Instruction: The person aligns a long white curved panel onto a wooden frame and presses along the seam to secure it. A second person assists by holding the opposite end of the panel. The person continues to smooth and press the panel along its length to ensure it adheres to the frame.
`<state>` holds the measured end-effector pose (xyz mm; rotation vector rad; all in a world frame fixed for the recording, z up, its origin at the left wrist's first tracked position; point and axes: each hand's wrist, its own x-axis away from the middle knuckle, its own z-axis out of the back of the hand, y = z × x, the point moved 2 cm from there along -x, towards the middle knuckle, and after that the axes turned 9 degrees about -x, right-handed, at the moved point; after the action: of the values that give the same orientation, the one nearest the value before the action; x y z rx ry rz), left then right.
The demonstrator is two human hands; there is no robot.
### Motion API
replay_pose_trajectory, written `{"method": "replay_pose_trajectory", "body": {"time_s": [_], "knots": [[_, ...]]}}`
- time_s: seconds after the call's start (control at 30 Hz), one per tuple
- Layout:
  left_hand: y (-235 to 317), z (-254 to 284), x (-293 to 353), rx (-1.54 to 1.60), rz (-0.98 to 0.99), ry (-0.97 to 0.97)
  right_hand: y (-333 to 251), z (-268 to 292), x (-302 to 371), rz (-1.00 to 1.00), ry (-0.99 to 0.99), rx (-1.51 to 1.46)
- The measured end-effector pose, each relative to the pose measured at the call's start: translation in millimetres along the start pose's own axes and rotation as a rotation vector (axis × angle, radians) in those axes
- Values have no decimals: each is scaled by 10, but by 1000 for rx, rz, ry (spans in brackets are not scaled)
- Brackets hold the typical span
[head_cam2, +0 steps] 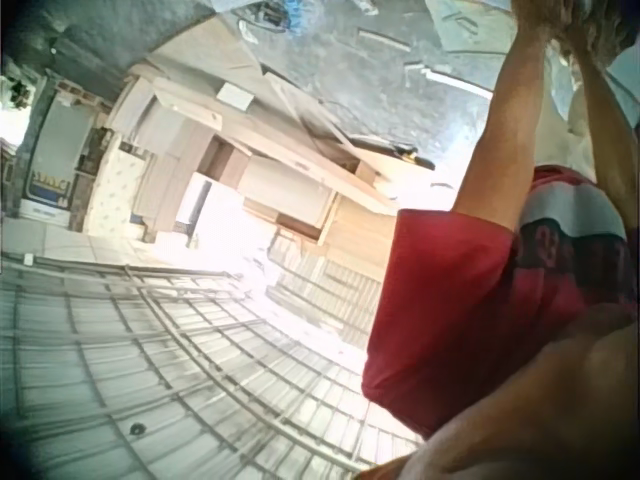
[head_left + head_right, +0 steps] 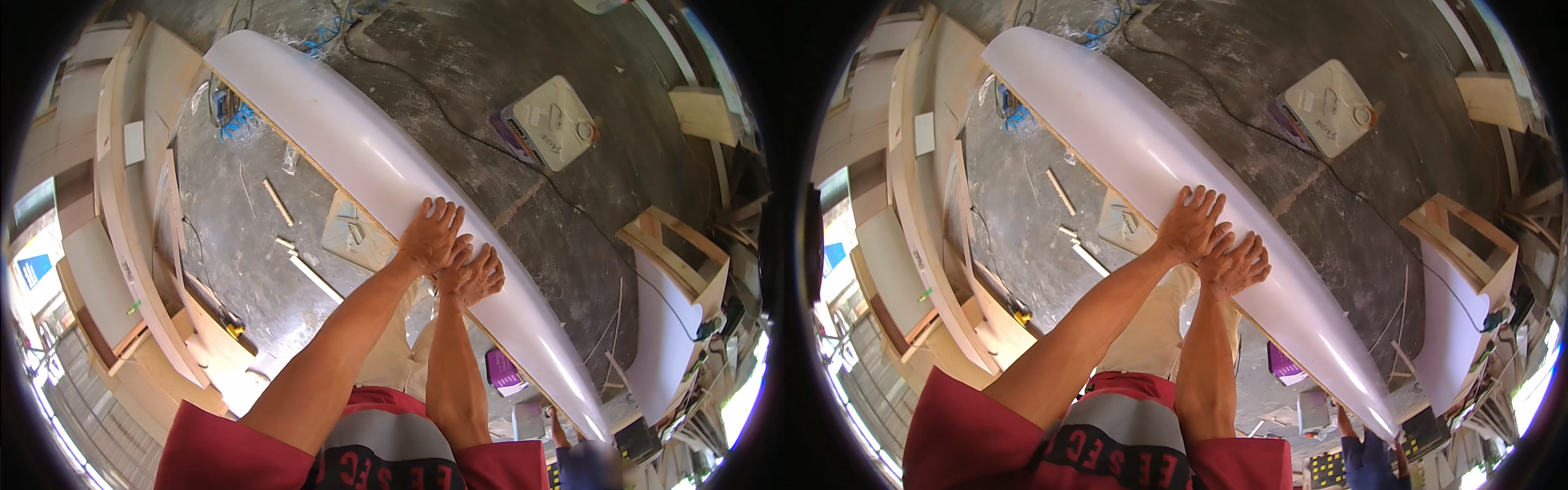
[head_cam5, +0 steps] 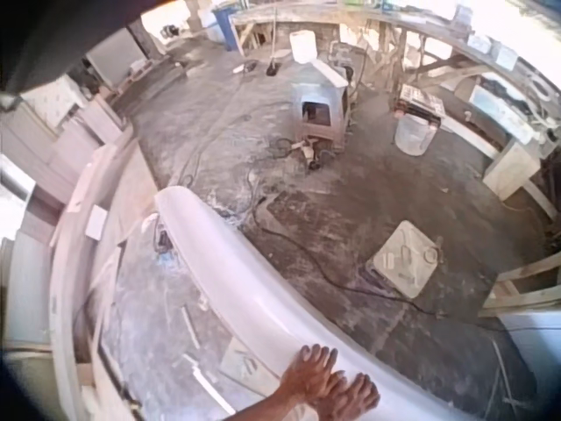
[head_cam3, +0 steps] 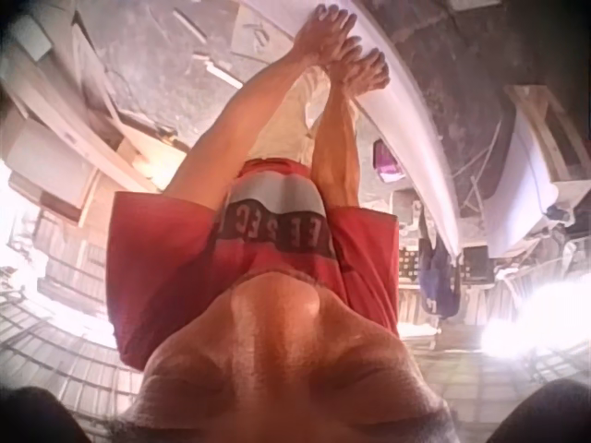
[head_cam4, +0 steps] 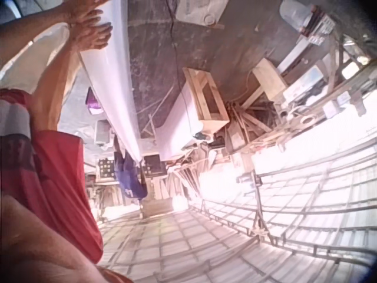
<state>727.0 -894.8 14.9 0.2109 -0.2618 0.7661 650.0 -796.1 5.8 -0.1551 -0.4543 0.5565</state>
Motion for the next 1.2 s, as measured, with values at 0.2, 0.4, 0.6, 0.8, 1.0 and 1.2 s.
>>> {"method": "replay_pose_trajectory", "body": {"time_s": [0.2, 0.4, 0.6, 0.8, 1.0, 1.2], "knots": [[-4, 8, 9, 58, 6, -22, -39, 56, -17, -21, -24, -16], [-523, -62, -43, 140, 2, 192, -81, 65, -19, 8, 25, 10], [-1892, 114, -222, -28, 108, 157, -85, 55, -3, 29, 42, 15], [-1842, 171, -201, 21, 41, 76, -30, 32, -5, 46, 68, 12], [-1811, 280, -275, -13, 83, -101, -38, 49, -20, 19, 15, 67], [-1832, 309, -275, -23, 86, -141, -99, 58, 11, 50, 45, 42]]}}
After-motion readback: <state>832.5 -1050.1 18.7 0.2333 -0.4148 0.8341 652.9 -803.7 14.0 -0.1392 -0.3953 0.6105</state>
